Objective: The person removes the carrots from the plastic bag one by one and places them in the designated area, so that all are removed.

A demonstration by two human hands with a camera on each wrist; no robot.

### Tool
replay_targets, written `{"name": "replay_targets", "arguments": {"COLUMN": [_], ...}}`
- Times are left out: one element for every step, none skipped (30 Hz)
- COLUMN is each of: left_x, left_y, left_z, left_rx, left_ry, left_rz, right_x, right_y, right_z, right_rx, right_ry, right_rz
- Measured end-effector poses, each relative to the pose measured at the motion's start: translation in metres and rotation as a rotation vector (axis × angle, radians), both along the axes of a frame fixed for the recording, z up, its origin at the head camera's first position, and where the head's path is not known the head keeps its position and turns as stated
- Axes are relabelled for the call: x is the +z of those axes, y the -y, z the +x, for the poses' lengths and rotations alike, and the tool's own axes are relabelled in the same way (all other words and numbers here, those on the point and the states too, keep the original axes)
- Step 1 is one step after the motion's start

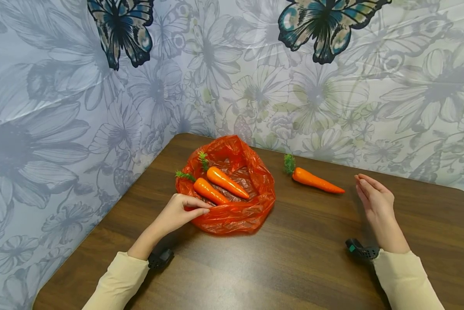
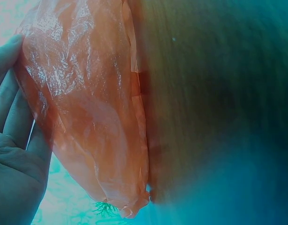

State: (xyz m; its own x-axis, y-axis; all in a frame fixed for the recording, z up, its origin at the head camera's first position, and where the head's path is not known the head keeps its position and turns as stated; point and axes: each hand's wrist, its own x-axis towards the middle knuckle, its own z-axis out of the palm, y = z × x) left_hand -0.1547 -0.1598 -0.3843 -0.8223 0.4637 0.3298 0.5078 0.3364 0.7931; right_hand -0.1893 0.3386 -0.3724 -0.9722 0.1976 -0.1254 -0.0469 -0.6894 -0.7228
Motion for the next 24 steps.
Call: {"name": "replay_targets", "arguments": {"left_x": [0.0,0.0,0.0,0.0,-0.001,-0.001,-0.001,-0.001,-0.001,-0.001,-0.001,-0.001,-0.001,-0.001,-0.001,0.0,0.0,0.0,0.0,0.0,0.001,0.001,0.001,0.001], "left_y": [0.0,0.0,0.0,0.0,0.0,0.0,0.0,0.0,0.0,0.0,0.0,0.0,0.0,0.0,0.001,0.001,0.001,0.001,0.001,0.001,0.001,0.001,0.001,0.0], "left_z": [0.0,0.0,0.0,0.0,0.0,0.0,0.0,0.0,0.0,0.0,-0.001,-0.001,-0.001,0.0,0.0,0.0,0.0,0.0,0.0,0.0,0.0,0.0,0.0,0.0], "left_rx": [0.0,0.001,0.0,-0.001,-0.003,-0.004,-0.004,-0.005,-0.005,-0.005,-0.004,-0.005,-0.006,-0.007,-0.007,-0.006,-0.004,-0.002,0.0,0.002,0.004,0.006,0.005,0.004], "left_ry": [0.002,0.007,0.01,0.012,0.012,0.011,0.01,0.01,0.01,0.011,0.012,0.012,0.015,0.017,0.017,0.018,0.018,0.018,0.017,0.017,0.015,0.015,0.016,0.017], "left_rz": [0.0,0.001,0.002,0.002,0.002,0.002,0.003,0.004,0.005,0.007,0.009,0.011,0.012,0.012,0.012,0.011,0.011,0.012,0.011,0.01,0.009,0.007,0.006,0.005], "right_x": [0.004,0.008,0.012,0.016,0.019,0.021,0.024,0.026,0.028,0.029,0.03,0.031,0.031,0.032,0.031,0.031,0.03,0.03,0.028,0.027,0.025,0.023,0.021,0.019], "right_y": [0.006,0.013,0.021,0.029,0.037,0.046,0.055,0.063,0.072,0.081,0.089,0.098,0.106,0.115,0.124,0.134,0.143,0.153,0.163,0.173,0.183,0.192,0.2,0.208], "right_z": [-0.001,-0.003,-0.004,-0.006,-0.007,-0.009,-0.011,-0.012,-0.014,-0.016,-0.018,-0.02,-0.021,-0.023,-0.024,-0.024,-0.025,-0.025,-0.025,-0.025,-0.025,-0.025,-0.025,-0.026], "right_rx": [0.015,0.03,0.045,0.059,0.074,0.087,0.1,0.111,0.122,0.13,0.139,0.148,0.158,0.166,0.175,0.186,0.199,0.215,0.234,0.253,0.272,0.289,0.304,0.321], "right_ry": [-0.024,-0.046,-0.064,-0.084,-0.099,-0.112,-0.123,-0.131,-0.137,-0.14,-0.139,-0.141,-0.142,-0.143,-0.142,-0.145,-0.149,-0.152,-0.15,-0.151,-0.149,-0.146,-0.146,-0.143], "right_rz": [-0.006,-0.007,-0.006,-0.002,0.006,0.009,0.018,0.026,0.038,0.05,0.062,0.077,0.094,0.116,0.143,0.169,0.201,0.241,0.282,0.331,0.381,0.423,0.467,0.52]}}
